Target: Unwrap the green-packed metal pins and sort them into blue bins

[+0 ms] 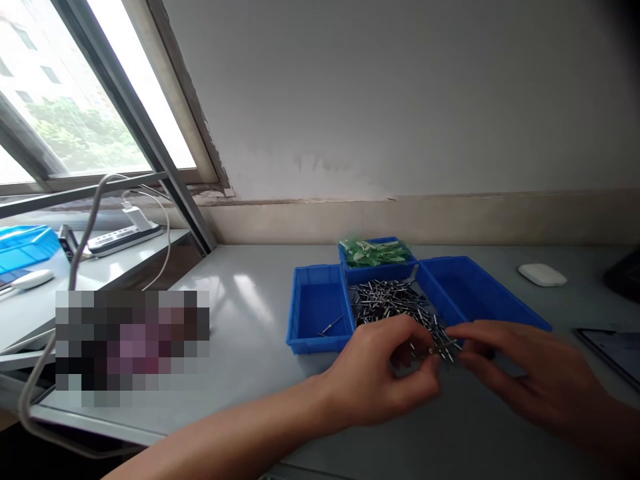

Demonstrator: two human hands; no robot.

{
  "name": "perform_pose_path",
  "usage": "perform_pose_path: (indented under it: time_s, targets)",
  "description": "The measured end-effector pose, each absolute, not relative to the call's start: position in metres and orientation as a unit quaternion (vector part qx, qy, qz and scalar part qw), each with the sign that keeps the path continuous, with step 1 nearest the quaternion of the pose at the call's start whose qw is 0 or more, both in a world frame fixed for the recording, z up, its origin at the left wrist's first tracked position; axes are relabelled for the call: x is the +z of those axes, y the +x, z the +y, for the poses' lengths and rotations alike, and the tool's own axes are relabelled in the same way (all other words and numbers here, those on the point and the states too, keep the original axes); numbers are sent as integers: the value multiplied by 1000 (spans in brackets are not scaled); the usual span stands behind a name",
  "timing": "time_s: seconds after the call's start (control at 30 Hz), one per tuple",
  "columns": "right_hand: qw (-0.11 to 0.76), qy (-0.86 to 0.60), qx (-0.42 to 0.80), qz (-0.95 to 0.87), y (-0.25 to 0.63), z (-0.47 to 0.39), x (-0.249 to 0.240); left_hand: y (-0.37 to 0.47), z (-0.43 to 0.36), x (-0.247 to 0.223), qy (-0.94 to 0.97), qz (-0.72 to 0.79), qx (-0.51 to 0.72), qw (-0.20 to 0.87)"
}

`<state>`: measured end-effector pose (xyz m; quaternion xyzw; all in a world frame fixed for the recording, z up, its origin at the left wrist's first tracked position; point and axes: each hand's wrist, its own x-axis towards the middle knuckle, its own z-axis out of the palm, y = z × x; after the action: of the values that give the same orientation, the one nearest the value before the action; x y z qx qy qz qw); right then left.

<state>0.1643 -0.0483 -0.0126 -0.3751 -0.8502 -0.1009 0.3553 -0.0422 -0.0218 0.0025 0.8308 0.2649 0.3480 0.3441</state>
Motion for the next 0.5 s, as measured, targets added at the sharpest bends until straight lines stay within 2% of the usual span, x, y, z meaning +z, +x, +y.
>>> perform_pose_path:
  time_s: [0.5]
  targets:
    - [369, -353, -87, -856, 166, -49, -12, -40, -22, 3, 833, 270, 343, 340]
